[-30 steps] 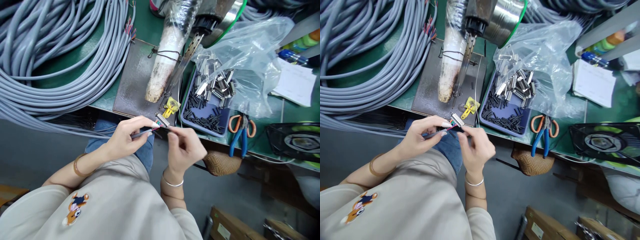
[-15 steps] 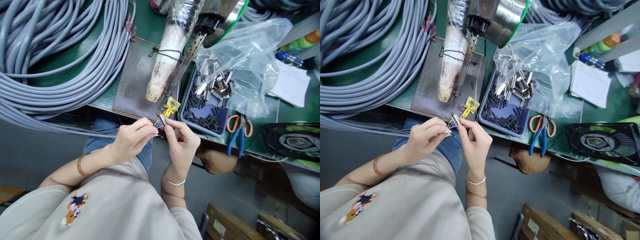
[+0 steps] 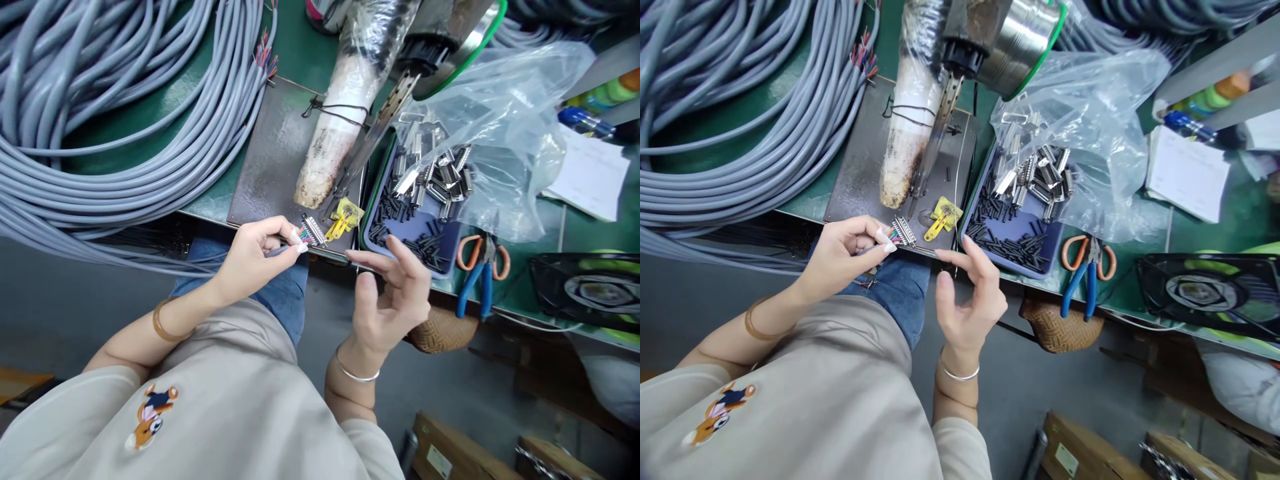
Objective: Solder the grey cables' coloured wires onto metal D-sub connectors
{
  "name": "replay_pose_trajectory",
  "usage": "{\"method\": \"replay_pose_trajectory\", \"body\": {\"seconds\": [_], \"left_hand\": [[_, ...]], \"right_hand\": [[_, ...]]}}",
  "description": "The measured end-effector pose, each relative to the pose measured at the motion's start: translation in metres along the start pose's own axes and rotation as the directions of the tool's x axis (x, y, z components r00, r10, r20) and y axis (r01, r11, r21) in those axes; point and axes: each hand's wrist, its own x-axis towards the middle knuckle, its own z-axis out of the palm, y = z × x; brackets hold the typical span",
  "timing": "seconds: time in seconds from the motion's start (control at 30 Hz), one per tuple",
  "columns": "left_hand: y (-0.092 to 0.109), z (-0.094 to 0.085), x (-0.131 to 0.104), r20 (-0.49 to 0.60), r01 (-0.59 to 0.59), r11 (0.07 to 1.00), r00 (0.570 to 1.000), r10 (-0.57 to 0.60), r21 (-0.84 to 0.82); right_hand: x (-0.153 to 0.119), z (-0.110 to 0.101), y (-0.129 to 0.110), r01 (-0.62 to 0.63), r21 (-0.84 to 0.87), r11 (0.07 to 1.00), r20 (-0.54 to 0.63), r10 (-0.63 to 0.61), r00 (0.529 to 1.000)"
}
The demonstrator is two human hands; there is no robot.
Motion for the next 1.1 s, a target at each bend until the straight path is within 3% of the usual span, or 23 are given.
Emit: {"method": "replay_pose_trajectory", "body": {"seconds": [0.1, 0.2, 0.33, 0.43, 0.5, 0.67, 0.8, 0.97, 1.1], "left_hand": [[0.002, -0.004, 0.004, -0.007, 0.061, 0.996, 0.998, -0.062, -0.069], [0.003, -0.006, 0.007, -0.010, 0.084, 0.992, 0.996, -0.085, -0.098], [0.004, -0.006, 0.009, -0.007, 0.085, 0.992, 0.996, -0.086, -0.093], [0.006, -0.005, 0.010, -0.017, 0.067, 0.996, 0.998, -0.068, -0.063], [0.007, -0.004, 0.011, -0.024, 0.050, 0.998, 0.998, -0.051, -0.034], [0.006, -0.003, 0.013, -0.044, -0.006, 0.999, 0.999, 0.007, 0.034], [0.006, 0.002, 0.013, -0.059, -0.074, 0.988, 0.995, 0.082, 0.138], [0.009, 0.009, 0.014, -0.087, -0.211, 0.925, 0.964, 0.250, 0.317], [0.011, 0.012, 0.013, -0.121, -0.231, 0.890, 0.946, 0.299, 0.393]], "right_hand": [[-0.004, -0.010, 0.008, 0.037, -0.072, 0.997, 0.104, -0.029, 0.994], [-0.007, -0.020, 0.016, 0.093, -0.107, 0.990, 0.113, -0.081, 0.990], [-0.009, -0.020, 0.019, 0.147, -0.010, 0.989, -0.098, -0.147, 0.984], [-0.006, -0.008, 0.011, 0.233, 0.088, 0.968, -0.345, -0.190, 0.919], [-0.003, 0.001, 0.003, 0.227, 0.120, 0.967, -0.395, -0.163, 0.904], [0.000, 0.019, -0.004, 0.040, 0.051, 0.998, -0.179, -0.031, 0.983], [0.006, 0.033, 0.004, -0.005, 0.106, 0.994, 0.013, 0.003, 1.000], [0.014, 0.045, 0.009, -0.011, 0.136, 0.991, 0.015, 0.009, 1.000], [0.018, 0.045, 0.007, -0.009, 0.127, 0.992, 0.017, 0.007, 1.000]]}}
